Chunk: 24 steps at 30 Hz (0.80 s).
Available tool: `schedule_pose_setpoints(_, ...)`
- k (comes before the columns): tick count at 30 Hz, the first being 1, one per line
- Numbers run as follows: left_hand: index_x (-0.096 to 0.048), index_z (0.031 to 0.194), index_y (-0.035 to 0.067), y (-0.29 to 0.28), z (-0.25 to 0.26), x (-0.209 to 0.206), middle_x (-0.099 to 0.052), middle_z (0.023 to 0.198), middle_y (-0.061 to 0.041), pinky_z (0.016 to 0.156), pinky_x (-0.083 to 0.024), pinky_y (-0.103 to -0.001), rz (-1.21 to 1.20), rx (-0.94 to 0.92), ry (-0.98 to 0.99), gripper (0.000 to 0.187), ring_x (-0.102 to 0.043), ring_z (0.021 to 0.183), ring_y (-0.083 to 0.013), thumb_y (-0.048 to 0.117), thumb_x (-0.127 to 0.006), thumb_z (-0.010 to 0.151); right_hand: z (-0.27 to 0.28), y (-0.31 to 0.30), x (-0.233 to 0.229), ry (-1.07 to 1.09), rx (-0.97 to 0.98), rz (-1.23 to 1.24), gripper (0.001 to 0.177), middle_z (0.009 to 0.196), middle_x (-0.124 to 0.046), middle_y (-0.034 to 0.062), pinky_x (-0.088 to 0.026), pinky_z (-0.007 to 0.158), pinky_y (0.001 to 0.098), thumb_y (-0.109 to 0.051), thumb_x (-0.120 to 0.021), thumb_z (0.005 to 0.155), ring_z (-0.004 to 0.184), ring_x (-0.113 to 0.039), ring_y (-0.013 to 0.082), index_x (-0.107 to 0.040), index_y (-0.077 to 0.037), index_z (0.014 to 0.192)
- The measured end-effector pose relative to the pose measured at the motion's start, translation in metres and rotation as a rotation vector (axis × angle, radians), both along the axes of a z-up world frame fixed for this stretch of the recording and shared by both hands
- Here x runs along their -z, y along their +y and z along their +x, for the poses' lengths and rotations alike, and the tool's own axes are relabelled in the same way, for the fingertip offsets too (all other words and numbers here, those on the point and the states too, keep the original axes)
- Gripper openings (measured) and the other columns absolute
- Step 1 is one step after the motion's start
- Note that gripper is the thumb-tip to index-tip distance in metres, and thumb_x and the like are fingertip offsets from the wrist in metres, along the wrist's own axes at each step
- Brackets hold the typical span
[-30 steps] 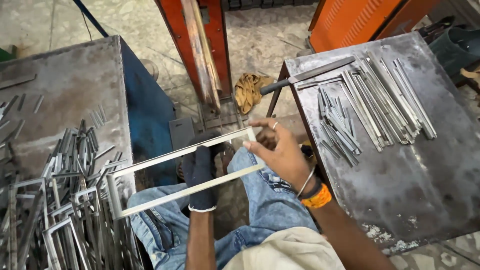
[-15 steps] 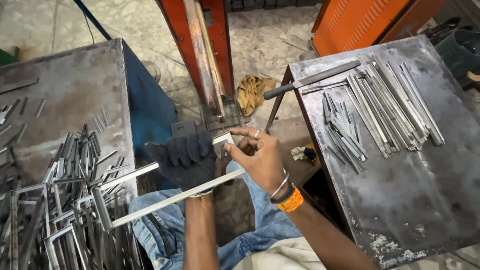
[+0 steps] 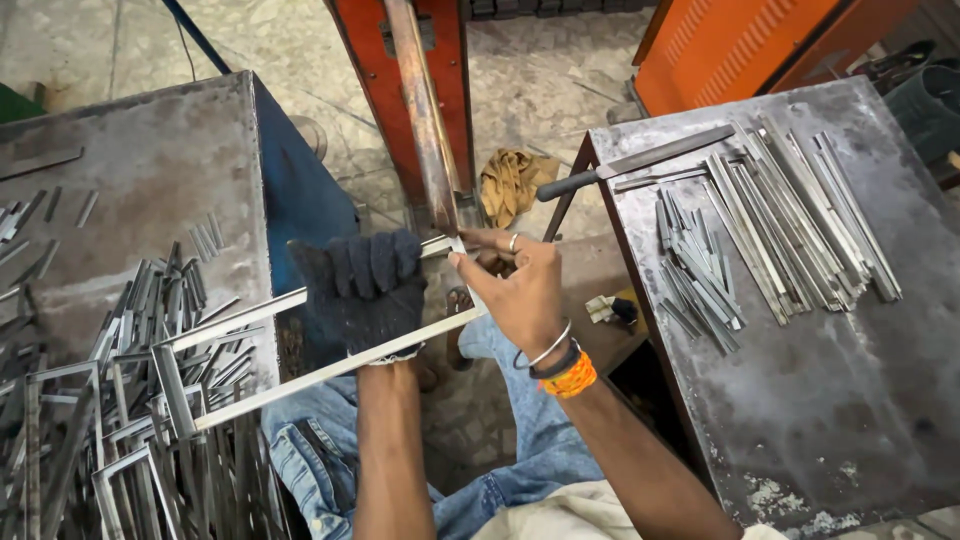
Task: Assembling and spot welding small metal bars into rectangular frames at a manual workstation.
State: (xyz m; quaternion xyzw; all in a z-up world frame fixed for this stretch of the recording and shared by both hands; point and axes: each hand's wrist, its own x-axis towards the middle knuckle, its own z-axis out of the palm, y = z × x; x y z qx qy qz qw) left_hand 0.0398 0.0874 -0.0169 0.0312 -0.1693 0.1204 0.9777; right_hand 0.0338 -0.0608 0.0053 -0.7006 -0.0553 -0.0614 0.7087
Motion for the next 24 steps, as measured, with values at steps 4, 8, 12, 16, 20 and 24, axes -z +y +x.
schedule_pose_setpoints(4, -0.033, 0.064, 0.019, 0.002, 0.001, 0.002, -0.027, 0.055, 0.002, 0.067, -0.028, -0.034, -0.008, 0.011, 0.046, 0.055, -0.024, 0.055, -0.0137, 0.043, -0.044, 0.112, 0.002, 0.000, 0.001, -0.070, 0.028, -0.099, 0.026, 0.073, -0.071, -0.0023, -0.048, 0.057, 0.0202, -0.003, -0.079, 0.085, 0.065, -0.057, -0.0007, -0.078, 0.003, 0.110)
schedule_pose_setpoints(8, -0.034, 0.064, 0.019, 0.002, 0.002, 0.005, -0.026, 0.055, 0.002, 0.067, -0.027, -0.034, -0.009, 0.024, 0.025, 0.055, -0.024, 0.055, -0.0136, 0.043, -0.046, 0.112, 0.001, 0.001, 0.000, -0.031, 0.048, -0.149, 0.027, 0.066, -0.065, -0.0040, -0.043, 0.054, 0.0204, -0.004, -0.080, 0.084, 0.061, -0.052, -0.0011, -0.079, 0.002, 0.110)
schedule_pose_setpoints(12, -0.034, 0.063, 0.019, 0.000, 0.002, 0.002, -0.025, 0.055, 0.003, 0.067, -0.028, -0.034, -0.014, 0.019, 0.029, 0.055, -0.024, 0.055, -0.0138, 0.043, -0.047, 0.111, 0.001, -0.001, 0.003, 0.003, 0.049, -0.170, 0.028, 0.064, -0.062, -0.0039, -0.041, 0.052, 0.0211, -0.006, -0.081, 0.084, 0.059, -0.050, -0.0002, -0.079, 0.001, 0.110)
schedule_pose_setpoints(16, -0.033, 0.063, 0.019, 0.001, 0.009, -0.003, -0.025, 0.056, 0.003, 0.067, -0.029, -0.035, 0.014, -0.007, -0.014, 0.056, -0.025, 0.055, -0.0142, 0.045, -0.047, 0.110, 0.001, 0.004, -0.007, -0.051, 0.012, -0.088, 0.026, 0.076, -0.068, -0.0037, -0.048, 0.062, 0.0215, -0.006, -0.079, 0.085, 0.071, -0.059, 0.0005, -0.075, 0.002, 0.110)
schedule_pose_setpoints(20, -0.033, 0.063, 0.019, 0.002, -0.002, 0.005, -0.026, 0.057, 0.003, 0.066, -0.030, -0.036, 0.065, -0.016, -0.023, 0.056, -0.026, 0.056, -0.0148, 0.047, -0.047, 0.110, -0.010, -0.001, -0.019, -0.061, 0.048, -0.170, 0.035, 0.077, -0.074, 0.0012, -0.053, 0.061, 0.0251, -0.013, -0.081, 0.082, 0.069, -0.068, 0.0053, -0.065, -0.001, 0.112)
schedule_pose_setpoints(24, -0.036, 0.063, 0.020, 0.020, -0.022, 0.011, -0.030, 0.058, 0.003, 0.065, -0.030, -0.036, 0.221, -0.003, 0.033, 0.057, -0.029, 0.056, -0.0158, 0.048, -0.049, 0.112, -0.019, -0.005, -0.017, -0.008, 0.053, -0.476, 0.045, 0.068, -0.072, 0.0078, -0.052, 0.058, 0.0310, -0.024, -0.088, 0.076, 0.061, -0.068, 0.0138, -0.064, -0.003, 0.107)
